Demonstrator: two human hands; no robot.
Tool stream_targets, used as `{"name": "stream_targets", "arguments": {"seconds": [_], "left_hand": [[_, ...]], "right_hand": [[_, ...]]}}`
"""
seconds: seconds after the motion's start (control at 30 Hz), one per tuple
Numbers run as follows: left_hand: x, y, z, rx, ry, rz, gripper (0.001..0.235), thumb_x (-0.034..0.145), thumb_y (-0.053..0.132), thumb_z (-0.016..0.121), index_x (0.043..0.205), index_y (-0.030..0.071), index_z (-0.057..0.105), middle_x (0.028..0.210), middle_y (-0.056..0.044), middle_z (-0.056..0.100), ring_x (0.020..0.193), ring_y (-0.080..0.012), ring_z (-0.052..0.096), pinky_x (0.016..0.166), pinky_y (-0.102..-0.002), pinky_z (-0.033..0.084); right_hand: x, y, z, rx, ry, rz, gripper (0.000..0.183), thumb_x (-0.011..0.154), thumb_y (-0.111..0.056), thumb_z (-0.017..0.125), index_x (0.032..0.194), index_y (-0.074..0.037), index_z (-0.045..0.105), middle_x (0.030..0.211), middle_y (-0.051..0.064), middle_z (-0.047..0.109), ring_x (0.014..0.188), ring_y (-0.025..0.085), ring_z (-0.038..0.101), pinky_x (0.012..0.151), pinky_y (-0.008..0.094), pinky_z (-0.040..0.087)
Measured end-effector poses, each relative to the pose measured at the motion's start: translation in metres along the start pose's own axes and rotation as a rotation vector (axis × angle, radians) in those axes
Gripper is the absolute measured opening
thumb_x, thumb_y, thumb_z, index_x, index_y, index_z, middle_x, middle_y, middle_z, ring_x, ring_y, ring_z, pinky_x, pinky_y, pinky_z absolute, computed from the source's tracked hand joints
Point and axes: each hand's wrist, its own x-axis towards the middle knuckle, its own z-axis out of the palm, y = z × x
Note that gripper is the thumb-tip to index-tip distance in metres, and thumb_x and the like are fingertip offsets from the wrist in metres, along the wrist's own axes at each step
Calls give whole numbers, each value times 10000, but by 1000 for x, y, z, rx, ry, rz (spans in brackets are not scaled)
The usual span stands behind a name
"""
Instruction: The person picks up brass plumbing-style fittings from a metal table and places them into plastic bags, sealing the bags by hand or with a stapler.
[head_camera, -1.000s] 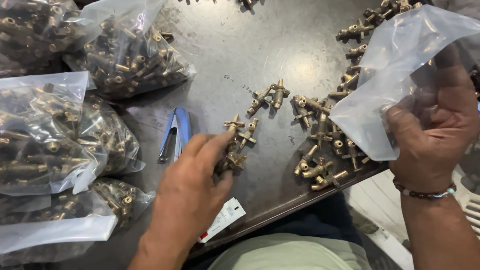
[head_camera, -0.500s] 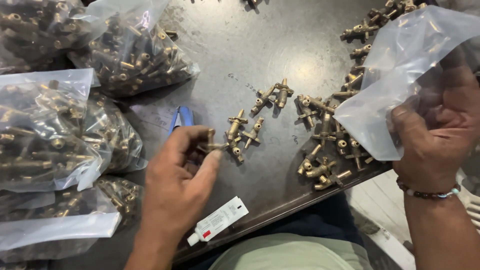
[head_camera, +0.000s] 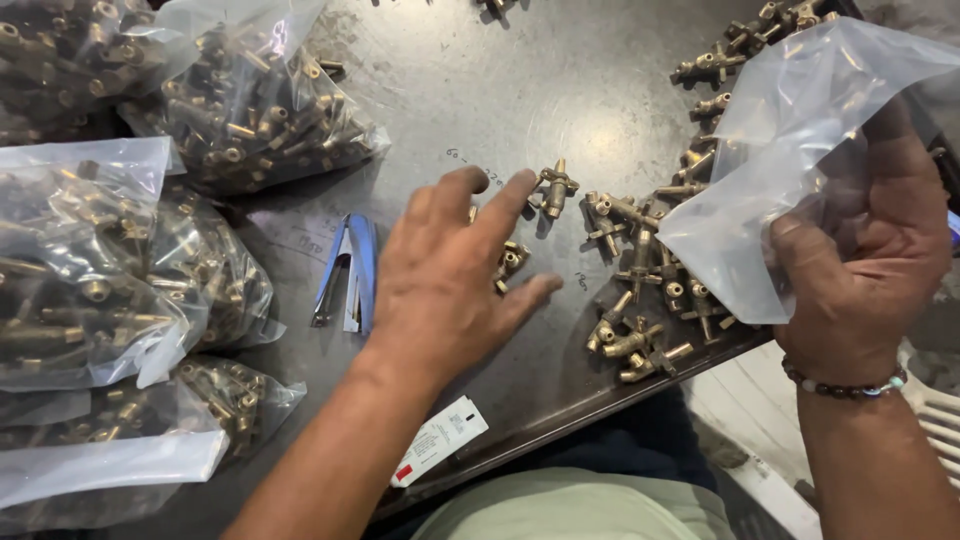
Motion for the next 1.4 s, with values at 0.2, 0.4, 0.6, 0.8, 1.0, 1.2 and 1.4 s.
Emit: {"name": "stream_targets", "arguments": {"seconds": [0.2,0.4,0.6,0.8,1.0,1.2,1.4], "left_hand": [[1,-4,8,4,-142,-27,494,797,345,854,1224,176,673,1107,-107,599,1006,-324,577,822,-458,502],[-11,3,-5,-26,-165,-53,561,725,351,844,1212,127,677,1021,-128,587,915,-339,585,734,-471,504],[-13,-2,5,-31,-184,-69,202,842,236,762,972,128,651,933,-106,616,820,-343,665,663,-481,529],[4,-16,6,-308,-166,-328,189,820,215,764,945,118,661,780,-57,654,651,-235,659,579,-395,537],[27,-13,-17,-1364,-64,-790,122,910,166,696,1000,91,664,738,6,607,516,-57,491,395,-228,360],[7,-3,-27,-1100,-153,-671,207,873,250,773,969,75,717,757,1,643,589,-79,575,467,-243,458],[-25,5,-21,-44,-334,-264,390,666,404,911,912,150,746,877,-40,684,723,-237,695,627,-386,558]], "right_hand": [[-1,-1,-5,-21,37,-13,660,971,66,643,1599,36,444,1480,118,598,1128,93,653,940,203,564],[3,-28,-10,-77,3,5,601,1001,88,651,1570,28,464,1352,127,593,990,84,630,840,209,549],[18,-55,5,12,-58,26,666,942,92,617,1582,13,455,1459,146,615,797,50,617,635,164,503],[23,-73,6,-102,-116,9,702,941,85,656,1603,5,436,1524,169,596,1011,74,651,684,166,531],[32,-86,15,-163,-235,4,743,906,84,678,1597,1,416,1589,174,559,1331,145,606,780,190,556],[35,-81,11,-155,-203,92,722,897,43,667,1575,12,422,1538,171,578,1314,141,612,764,196,564],[32,-81,8,-133,-196,101,738,901,45,682,1595,2,435,1558,164,590,1279,107,622,802,186,546]]}}
